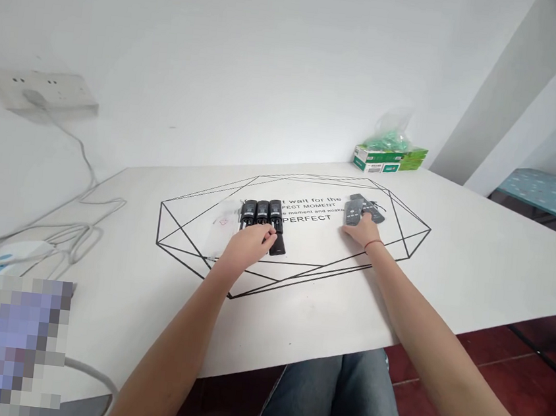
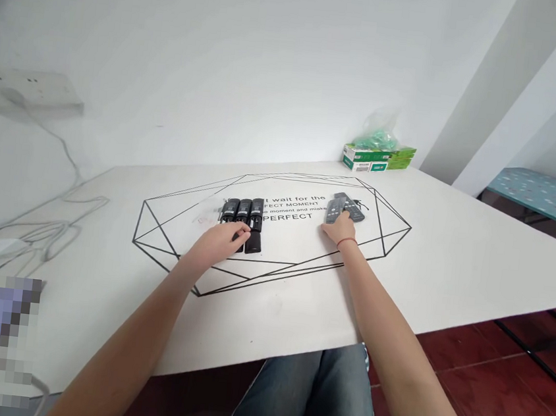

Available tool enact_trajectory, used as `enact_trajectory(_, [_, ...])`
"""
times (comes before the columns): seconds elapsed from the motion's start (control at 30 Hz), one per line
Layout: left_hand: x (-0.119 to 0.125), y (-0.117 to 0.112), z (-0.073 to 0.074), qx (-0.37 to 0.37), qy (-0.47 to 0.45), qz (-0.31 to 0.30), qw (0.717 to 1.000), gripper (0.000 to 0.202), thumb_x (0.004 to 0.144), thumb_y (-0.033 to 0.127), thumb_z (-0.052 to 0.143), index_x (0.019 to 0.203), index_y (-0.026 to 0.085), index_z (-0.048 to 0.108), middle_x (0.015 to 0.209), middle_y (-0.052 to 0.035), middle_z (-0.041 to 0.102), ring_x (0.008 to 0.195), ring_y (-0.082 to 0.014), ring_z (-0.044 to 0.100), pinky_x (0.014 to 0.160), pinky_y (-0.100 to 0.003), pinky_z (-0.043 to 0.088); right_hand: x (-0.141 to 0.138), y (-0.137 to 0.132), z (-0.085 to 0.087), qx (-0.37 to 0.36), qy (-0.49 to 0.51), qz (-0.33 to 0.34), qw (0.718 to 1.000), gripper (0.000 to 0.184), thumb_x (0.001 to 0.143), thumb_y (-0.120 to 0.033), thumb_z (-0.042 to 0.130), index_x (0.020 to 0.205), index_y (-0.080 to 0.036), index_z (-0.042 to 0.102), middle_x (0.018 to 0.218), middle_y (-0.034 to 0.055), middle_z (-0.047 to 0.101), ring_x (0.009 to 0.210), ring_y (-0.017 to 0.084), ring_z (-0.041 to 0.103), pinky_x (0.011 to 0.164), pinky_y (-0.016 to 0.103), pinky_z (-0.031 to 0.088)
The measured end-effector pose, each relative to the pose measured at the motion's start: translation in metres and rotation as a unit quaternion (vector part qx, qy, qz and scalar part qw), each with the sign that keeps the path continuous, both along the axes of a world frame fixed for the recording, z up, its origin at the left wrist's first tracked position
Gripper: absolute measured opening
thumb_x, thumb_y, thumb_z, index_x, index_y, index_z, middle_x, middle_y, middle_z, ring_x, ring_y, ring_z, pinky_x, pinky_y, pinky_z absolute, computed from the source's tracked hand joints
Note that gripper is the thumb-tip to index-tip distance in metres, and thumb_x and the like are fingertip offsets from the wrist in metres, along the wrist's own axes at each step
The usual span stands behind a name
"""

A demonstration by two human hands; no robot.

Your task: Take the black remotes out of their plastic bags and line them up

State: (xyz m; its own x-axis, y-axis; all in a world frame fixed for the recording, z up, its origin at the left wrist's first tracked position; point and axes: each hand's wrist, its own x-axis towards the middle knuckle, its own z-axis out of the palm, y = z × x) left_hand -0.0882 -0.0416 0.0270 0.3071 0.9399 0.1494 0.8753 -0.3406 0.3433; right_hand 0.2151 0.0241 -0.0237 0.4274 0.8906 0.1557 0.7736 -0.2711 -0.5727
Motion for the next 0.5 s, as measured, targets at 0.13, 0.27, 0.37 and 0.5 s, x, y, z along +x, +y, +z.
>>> enact_trajectory(0.13, [0.002, -0.002, 0.001, -0.015, -0.042, -0.006, 0.999, 0.031, 0.087, 0.042, 0.036, 0.097, 0.025, 0.060, 0.092, -0.0010, 0.067, 0.082, -0.0177, 0.059, 0.070, -0.028, 0.044, -0.002, -0.013, 0.012, -0.002, 0.240, 0.072, 0.968, 0.048, 0.065, -0.032, 0.068, 0.104, -0.010, 0.050, 0.094, 0.0156, 0.062, 0.092, 0.028, 0.058, 0.074, 0.037, 0.048])
enact_trajectory(0.27, [0.011, -0.002, -0.004, -0.051, -0.173, 0.002, 0.984, 0.036, 0.086, 0.048, 0.039, 0.103, 0.023, 0.059, 0.103, -0.0023, 0.065, 0.093, -0.0187, 0.058, 0.084, -0.031, 0.043, -0.040, -0.034, 0.025, 0.003, 0.417, 0.203, 0.886, 0.026, 0.079, -0.035, 0.059, 0.090, -0.012, 0.055, 0.090, 0.0153, 0.065, 0.086, 0.023, 0.063, 0.070, 0.033, 0.053])
enact_trajectory(0.37, [0.020, 0.003, -0.008, -0.121, -0.378, 0.019, 0.918, 0.046, 0.086, 0.056, 0.035, 0.111, 0.022, 0.054, 0.113, -0.0070, 0.061, 0.101, -0.0197, 0.056, 0.084, -0.030, 0.045, -0.092, -0.051, 0.035, -0.021, 0.570, 0.344, 0.746, 0.028, 0.079, -0.034, 0.062, 0.099, -0.016, 0.053, 0.102, 0.0120, 0.063, 0.083, 0.019, 0.065, 0.072, 0.033, 0.056])
enact_trajectory(0.5, [0.020, 0.012, -0.005, -0.145, -0.597, 0.003, 0.789, 0.051, 0.082, 0.060, 0.042, 0.114, 0.021, 0.047, 0.114, -0.0109, 0.059, 0.089, -0.0199, 0.061, 0.067, -0.029, 0.051, -0.158, -0.061, 0.043, -0.062, 0.591, 0.415, 0.689, 0.040, 0.074, -0.031, 0.069, 0.107, -0.022, 0.048, 0.094, 0.0052, 0.063, 0.067, 0.016, 0.067, 0.055, 0.028, 0.056])
